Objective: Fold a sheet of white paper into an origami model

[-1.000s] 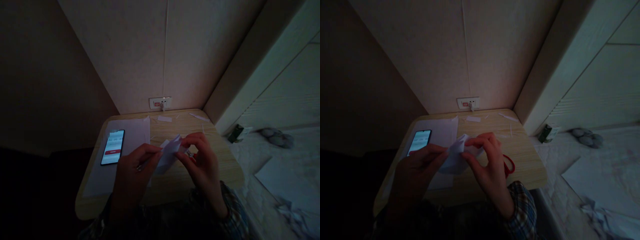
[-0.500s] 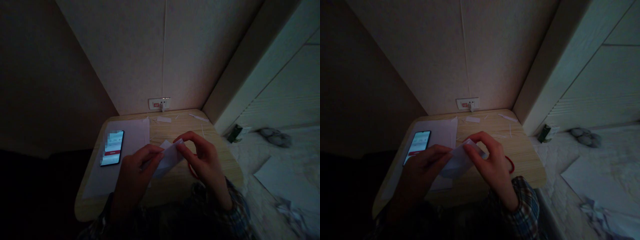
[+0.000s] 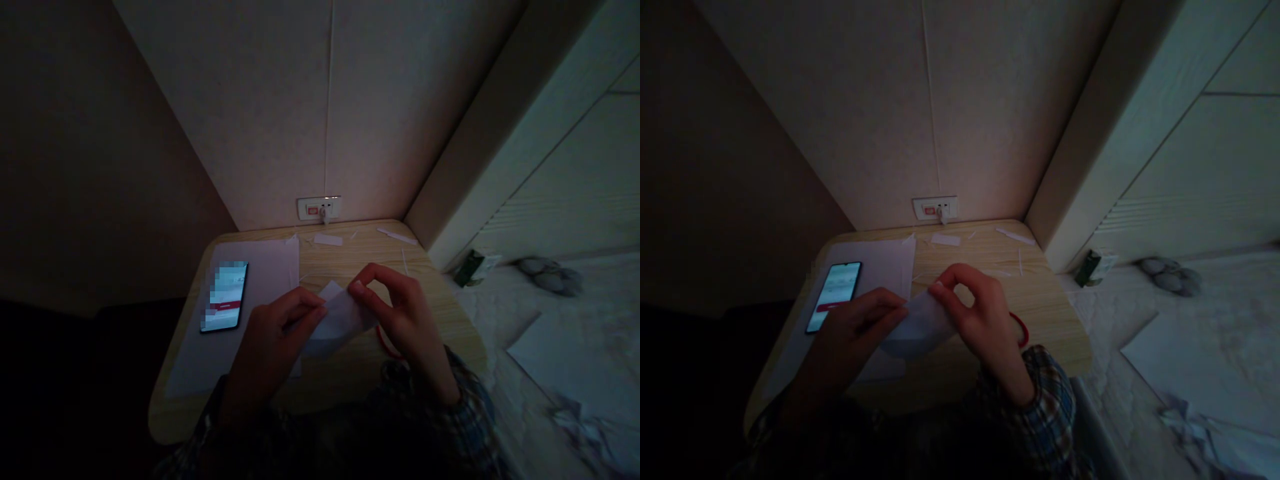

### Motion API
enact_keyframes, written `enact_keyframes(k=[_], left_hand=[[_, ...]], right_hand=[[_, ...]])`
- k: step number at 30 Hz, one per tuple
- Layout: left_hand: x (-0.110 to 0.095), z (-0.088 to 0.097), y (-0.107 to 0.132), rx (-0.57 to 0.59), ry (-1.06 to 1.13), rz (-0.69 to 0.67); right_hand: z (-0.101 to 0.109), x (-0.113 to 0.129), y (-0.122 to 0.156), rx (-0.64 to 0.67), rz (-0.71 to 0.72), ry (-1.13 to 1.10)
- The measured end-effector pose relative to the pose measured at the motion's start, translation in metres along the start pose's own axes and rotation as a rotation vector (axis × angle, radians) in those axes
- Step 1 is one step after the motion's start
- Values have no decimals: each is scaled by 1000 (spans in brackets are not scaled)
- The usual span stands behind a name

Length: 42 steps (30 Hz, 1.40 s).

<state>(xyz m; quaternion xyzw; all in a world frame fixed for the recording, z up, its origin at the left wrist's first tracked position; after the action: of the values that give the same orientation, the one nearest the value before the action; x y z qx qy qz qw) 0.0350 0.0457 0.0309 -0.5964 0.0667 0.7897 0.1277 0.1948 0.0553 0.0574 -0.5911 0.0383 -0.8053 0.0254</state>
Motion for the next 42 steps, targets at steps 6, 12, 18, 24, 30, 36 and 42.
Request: enact_keyframes(k=[6,12,18,24,30,36,42], left_hand=[[5,16,2,-289,219,35],[18,21,2,-600,473,14],[16,10,3,-677,598,-9],[16,0,7,-673,632,-40],[13,1,9,-598,599,-56],[12,-2,11,-510,591,-73],[17,-2,11,-449,546,-79]], right_hand=[[12,4,2,-152,120,32],[21,20,26,-393,254,158],[-4,17,24,-282,173,129],[-2,20,22,-312,155,96],[1,20,20,-285,148,42],[4,19,18,-251,158,-13],[2,20,19,-220,145,-1]])
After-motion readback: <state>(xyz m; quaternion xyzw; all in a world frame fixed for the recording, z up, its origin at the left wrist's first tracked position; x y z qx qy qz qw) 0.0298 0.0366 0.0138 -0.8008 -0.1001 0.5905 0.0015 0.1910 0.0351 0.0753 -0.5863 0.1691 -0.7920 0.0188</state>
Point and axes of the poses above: each hand's wrist, its own y-axis away from the middle knuckle, its own z-axis out of the back of the hand, x = y × z, the point moved 9 cm from there along -y, towards the middle knuckle, and after that the axes turned 9 degrees about -z, right-handed, at the moved point
